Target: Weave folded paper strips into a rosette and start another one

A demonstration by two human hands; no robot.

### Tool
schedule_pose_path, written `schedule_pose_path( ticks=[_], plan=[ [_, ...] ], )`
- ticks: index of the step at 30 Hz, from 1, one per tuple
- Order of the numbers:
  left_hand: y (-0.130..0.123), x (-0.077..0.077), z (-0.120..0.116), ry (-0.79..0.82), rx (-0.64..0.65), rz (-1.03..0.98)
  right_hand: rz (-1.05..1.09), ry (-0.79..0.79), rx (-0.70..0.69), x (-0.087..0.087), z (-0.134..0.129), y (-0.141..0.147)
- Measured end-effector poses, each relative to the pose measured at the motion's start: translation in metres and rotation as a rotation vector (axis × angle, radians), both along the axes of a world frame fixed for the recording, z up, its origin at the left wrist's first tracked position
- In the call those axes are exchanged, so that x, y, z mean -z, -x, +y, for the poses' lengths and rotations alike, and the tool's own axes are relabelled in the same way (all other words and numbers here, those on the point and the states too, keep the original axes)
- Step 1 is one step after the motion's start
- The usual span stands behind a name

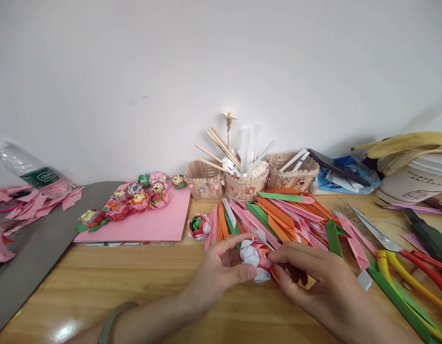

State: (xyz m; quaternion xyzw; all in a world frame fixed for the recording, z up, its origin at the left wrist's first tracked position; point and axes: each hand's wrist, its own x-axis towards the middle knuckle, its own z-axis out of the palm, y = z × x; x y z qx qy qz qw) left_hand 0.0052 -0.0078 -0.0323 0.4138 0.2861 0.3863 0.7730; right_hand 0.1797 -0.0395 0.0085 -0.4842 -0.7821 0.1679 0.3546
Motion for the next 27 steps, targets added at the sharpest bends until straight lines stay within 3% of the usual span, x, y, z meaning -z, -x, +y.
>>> schedule_pose_path(
  ticks=[13, 18, 20, 27],
  plan=[
    [-0.002, 0.000, 0.001, 0.018, -0.030, 0.031, -0.187, -0.352, 0.060, 0.017, -0.002, -0.001],
    [-0.001, -0.001, 0.000, 0.002, -0.039, 0.037, -0.190, -0.395, 0.080, 0.018, -0.004, 0.000],
    [-0.001, -0.001, 0.000, 0.007, -0.048, 0.043, -0.124, -0.314, 0.074, 0.015, -0.003, 0.000],
    [-0.001, -0.004, 0.001, 0.002, -0.011, 0.043, 0.048, 0.278, 0.014, -0.004, 0.003, -0.003]
  ],
)
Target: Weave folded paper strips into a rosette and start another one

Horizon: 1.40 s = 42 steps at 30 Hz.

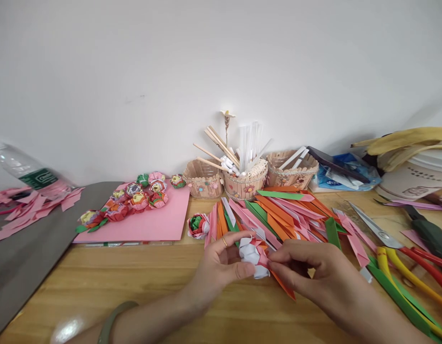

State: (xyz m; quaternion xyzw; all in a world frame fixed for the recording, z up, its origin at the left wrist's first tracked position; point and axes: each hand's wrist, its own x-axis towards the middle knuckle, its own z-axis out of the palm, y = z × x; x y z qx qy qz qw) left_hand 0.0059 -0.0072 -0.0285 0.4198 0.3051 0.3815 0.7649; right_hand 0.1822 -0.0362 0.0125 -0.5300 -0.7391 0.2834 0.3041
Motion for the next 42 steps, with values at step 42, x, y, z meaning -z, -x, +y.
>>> schedule_pose_path(
  ticks=[42],
  plan=[
    [0.001, -0.008, -0.001, 0.179, -0.027, -0.212, 0.026, -0.497, -0.007, -0.004, -0.008, -0.001]
  ],
)
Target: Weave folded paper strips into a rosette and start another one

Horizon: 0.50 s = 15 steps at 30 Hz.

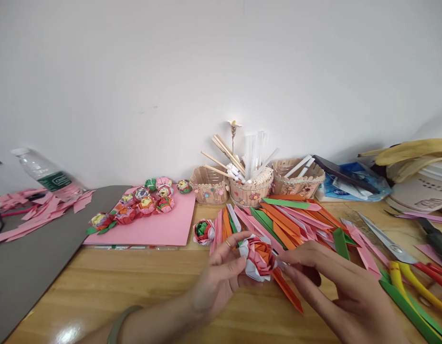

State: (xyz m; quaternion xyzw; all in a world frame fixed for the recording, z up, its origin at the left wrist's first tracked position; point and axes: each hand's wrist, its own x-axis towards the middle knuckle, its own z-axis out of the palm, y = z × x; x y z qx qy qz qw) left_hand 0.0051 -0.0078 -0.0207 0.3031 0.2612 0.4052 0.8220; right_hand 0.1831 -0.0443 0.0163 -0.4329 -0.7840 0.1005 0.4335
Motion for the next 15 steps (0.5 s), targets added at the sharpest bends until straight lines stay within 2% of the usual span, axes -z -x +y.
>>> schedule_pose_path(
  ticks=[5, 12, 15],
  plan=[
    [0.000, 0.000, -0.002, 0.001, 0.074, -0.007, 0.010, 0.100, -0.043, 0.003, 0.000, 0.002],
    [-0.001, 0.002, -0.001, -0.059, 0.112, -0.003, -0.019, 0.133, -0.058, 0.008, 0.000, 0.004],
    [-0.002, 0.001, -0.001, -0.062, 0.088, 0.045, -0.033, 0.086, -0.043, 0.011, -0.001, 0.002]
  ],
)
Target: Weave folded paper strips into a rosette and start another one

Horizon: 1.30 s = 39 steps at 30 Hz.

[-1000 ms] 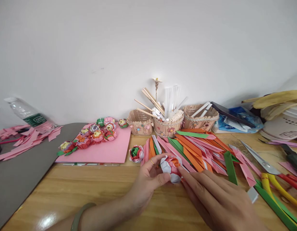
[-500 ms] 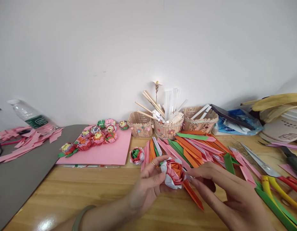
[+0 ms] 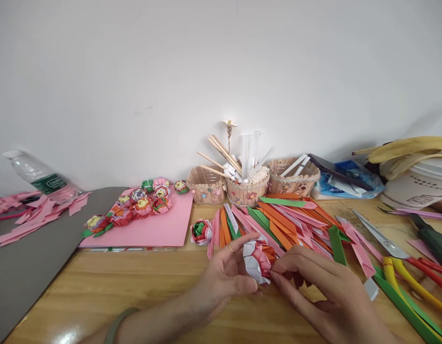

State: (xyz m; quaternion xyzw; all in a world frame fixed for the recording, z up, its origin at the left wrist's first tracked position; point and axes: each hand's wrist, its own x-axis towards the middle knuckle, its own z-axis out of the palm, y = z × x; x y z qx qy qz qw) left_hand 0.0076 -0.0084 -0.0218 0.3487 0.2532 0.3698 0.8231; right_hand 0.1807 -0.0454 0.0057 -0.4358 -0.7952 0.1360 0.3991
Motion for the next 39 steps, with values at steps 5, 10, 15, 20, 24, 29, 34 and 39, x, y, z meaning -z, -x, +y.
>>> schedule_pose_path(
  ticks=[5, 10, 15, 20, 24, 29, 34, 39],
  plan=[
    [-0.001, -0.002, -0.001, 0.022, -0.030, 0.077, -0.017, 0.084, -0.024, -0.002, 0.003, 0.000],
    [-0.001, 0.000, 0.000, -0.008, -0.012, 0.097, -0.031, 0.193, -0.023, -0.002, 0.004, 0.002],
    [0.000, 0.002, 0.001, -0.008, -0.013, 0.116, -0.021, 0.130, 0.030, 0.002, 0.004, 0.003],
    [0.000, 0.002, 0.001, -0.017, -0.010, 0.117, -0.008, 0.150, 0.019, 0.000, 0.005, 0.003],
    [-0.002, 0.005, 0.001, -0.002, -0.052, 0.138, -0.088, -0.054, 0.083, 0.009, 0.003, 0.002],
    [-0.002, 0.009, 0.001, 0.006, -0.061, 0.188, -0.257, -0.312, 0.141, 0.018, 0.000, 0.001],
    [-0.001, 0.005, 0.001, 0.030, -0.070, 0.166, 0.016, 0.207, -0.022, 0.000, 0.005, 0.000],
    [-0.002, 0.003, 0.001, 0.031, -0.061, 0.145, 0.168, 0.629, -0.143, -0.012, 0.013, -0.004]
  ],
)
